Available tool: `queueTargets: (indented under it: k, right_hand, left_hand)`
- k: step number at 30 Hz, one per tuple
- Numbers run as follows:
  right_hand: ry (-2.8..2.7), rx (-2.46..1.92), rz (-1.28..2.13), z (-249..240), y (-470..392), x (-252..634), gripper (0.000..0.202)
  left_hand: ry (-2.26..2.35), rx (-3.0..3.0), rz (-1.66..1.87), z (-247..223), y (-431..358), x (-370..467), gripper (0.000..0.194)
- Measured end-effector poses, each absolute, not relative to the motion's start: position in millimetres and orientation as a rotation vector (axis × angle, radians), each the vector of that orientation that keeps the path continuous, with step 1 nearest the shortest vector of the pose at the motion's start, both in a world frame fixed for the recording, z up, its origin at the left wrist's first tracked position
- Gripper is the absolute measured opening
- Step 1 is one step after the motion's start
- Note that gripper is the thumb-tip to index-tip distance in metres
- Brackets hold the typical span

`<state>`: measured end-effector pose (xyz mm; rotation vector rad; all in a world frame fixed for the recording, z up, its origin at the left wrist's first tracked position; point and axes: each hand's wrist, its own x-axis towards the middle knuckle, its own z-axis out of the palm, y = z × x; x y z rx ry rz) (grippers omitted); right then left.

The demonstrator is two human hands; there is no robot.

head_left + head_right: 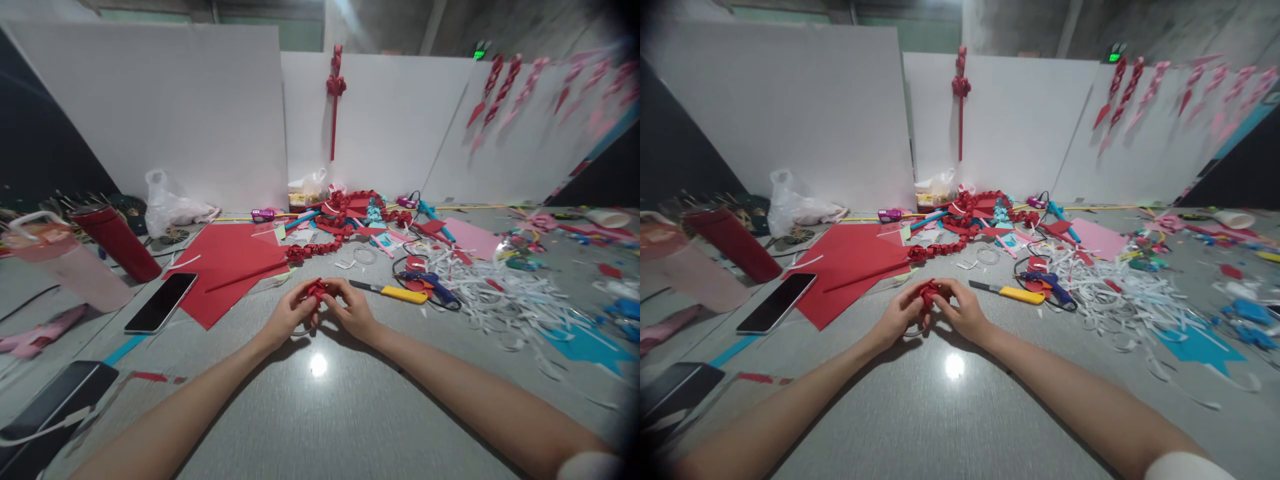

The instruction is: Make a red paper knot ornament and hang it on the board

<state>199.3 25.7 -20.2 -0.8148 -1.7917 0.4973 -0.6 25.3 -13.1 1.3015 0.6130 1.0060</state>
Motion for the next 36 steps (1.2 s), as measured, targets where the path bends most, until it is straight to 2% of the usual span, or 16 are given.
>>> queueTargets:
  k: [3, 14, 18, 23, 36]
  right_hand:
    - [-1.767, -0.812, 0.512, -21, 27, 201, 0.027]
    - [-1.831, -0.735, 0.554, -24, 25, 201, 0.033]
    - [-1.878, -0.711, 0.487, -19, 23, 201, 0.021]
    - [-1.943, -0.68, 0.42, -14, 21, 200, 0.013]
    - [-1.937, -0.72, 0.387, -16, 23, 201, 0.02]
  left_hand:
    - [0.606, 1.325, 0.989, -11, 25, 0, 0.085]
    - [0.688, 1.373, 1.045, -9, 23, 2, 0.058]
    - [0.713, 1.435, 1.018, -10, 21, 1, 0.051]
    - [0.734, 1.456, 1.01, -7, 18, 2, 0.051]
    - [0.826, 1.449, 1.07, 0, 17, 2, 0.049]
